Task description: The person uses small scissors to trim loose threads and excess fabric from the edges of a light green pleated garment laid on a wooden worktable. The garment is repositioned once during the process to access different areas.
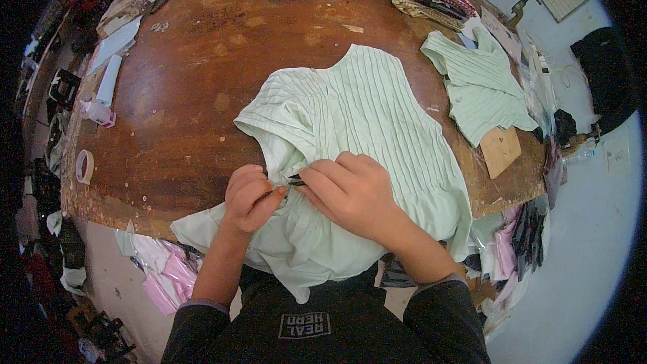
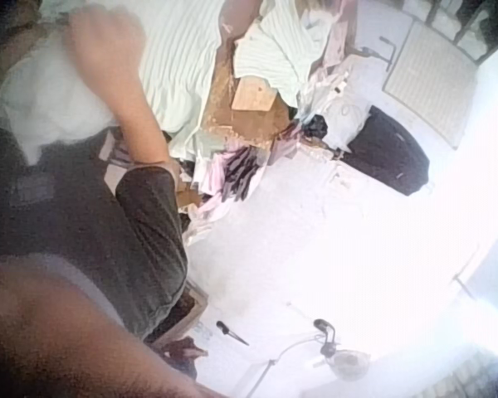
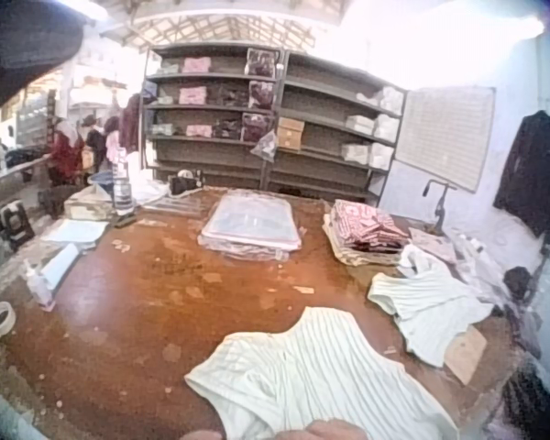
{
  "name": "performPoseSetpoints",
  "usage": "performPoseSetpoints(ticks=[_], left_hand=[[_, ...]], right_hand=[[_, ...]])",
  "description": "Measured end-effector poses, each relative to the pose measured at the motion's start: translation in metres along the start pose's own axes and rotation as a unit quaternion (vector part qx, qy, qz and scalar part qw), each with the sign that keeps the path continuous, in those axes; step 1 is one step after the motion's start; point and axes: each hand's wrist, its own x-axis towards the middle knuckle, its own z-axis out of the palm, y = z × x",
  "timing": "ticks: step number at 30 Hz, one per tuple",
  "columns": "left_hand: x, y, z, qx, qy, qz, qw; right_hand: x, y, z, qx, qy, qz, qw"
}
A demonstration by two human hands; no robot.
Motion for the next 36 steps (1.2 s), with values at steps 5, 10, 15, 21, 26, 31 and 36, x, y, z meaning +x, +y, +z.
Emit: performPoseSetpoints(ticks=[5, 10, 15, 21, 26, 31, 36], left_hand=[[-0.0008, 0.0004, 0.0001, 0.004, -0.003, -0.001, 1.0], [-0.0009, -0.0004, 0.0003, 0.003, -0.003, 0.002, 1.0], [0.0, 0.0001, 0.0004, 0.009, -0.006, 0.006, 1.0], [0.0019, 0.0016, 0.0014, 0.018, -0.006, 0.014, 1.0], [0.0026, 0.0021, 0.0019, 0.023, -0.006, 0.015, 1.0], [0.0016, 0.002, 0.0015, 0.021, -0.01, 0.015, 1.0], [0.0032, 0.0015, 0.0023, 0.015, -0.007, 0.014, 1.0]], right_hand=[[0.0018, -0.0036, -0.0025, 0.007, 0.001, 0.004, 1.0], [0.0023, -0.0048, -0.0013, 0.023, 0.009, 0.004, 1.0], [-0.0002, -0.0046, -0.0013, 0.011, 0.002, 0.014, 1.0], [0.0014, -0.0086, -0.0031, -0.005, -0.002, 0.029, 1.0], [0.0004, -0.0073, -0.0023, -0.009, -0.006, 0.023, 1.0], [0.0006, -0.0059, -0.0034, -0.01, -0.023, 0.022, 0.999], [-0.0021, -0.0029, 0.0025, 0.083, 0.029, 0.122, 0.989]])
